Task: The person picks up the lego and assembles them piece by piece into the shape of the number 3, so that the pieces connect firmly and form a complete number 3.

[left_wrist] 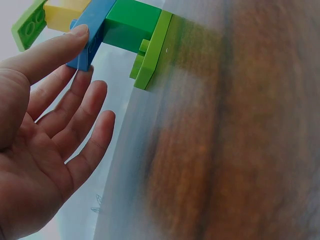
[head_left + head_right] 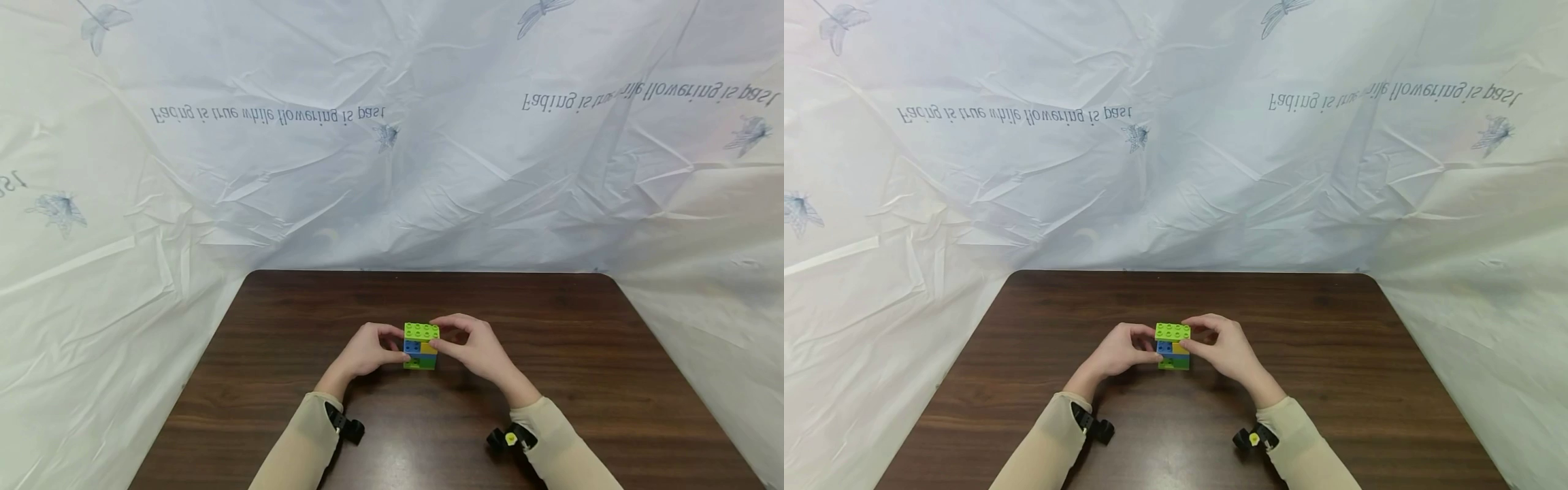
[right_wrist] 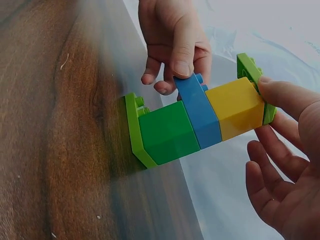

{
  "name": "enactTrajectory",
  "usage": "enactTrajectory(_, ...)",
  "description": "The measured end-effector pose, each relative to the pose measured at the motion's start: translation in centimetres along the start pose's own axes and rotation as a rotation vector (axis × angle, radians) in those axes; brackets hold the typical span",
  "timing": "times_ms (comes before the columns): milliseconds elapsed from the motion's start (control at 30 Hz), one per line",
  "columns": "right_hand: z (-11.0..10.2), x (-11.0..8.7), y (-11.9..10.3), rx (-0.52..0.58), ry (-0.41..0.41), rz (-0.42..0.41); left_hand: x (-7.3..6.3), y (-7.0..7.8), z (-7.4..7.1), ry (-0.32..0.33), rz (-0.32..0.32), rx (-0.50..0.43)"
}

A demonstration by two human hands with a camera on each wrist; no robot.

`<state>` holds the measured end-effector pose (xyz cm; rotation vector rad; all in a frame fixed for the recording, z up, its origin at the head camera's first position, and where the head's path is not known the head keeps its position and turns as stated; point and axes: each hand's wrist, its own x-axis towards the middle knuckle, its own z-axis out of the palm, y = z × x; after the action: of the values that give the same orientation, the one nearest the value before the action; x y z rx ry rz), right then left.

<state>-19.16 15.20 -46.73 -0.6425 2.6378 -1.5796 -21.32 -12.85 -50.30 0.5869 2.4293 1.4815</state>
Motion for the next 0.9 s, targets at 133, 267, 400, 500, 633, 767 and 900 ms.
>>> enactTrajectory(133,0.06,-0.06,-0.07,-0.025,0.002,-0.025,0.05,0.01,0.01,0.000,-0.002,0.003)
enactTrajectory(267,0.06,-0.06,-0.10,-0.062,0.007,-0.041,0.08,-0.03,0.03,0.001,-0.002,0.003)
enactTrajectory(400,0.04,-0.07,-0.17,-0.080,0.009,-0.038,0.12,-0.15,0.07,0.002,0.001,0.005)
enactTrajectory(500,0.08,-0.06,-0.17,-0.078,0.008,-0.035,0.07,-0.19,0.04,0.004,-0.001,0.006)
enactTrajectory(633,0.16,-0.10,-0.07,-0.076,0.010,-0.035,0.07,-0.16,0.06,0.005,-0.002,-0.008)
enactTrajectory(767,0.24,-0.13,0.07,-0.086,0.018,-0.040,0.09,-0.11,0.07,0.008,-0.003,-0.012)
enactTrajectory(900,0.31,-0.14,0.08,-0.093,0.025,-0.041,0.10,-0.11,0.04,0.011,-0.002,-0.005)
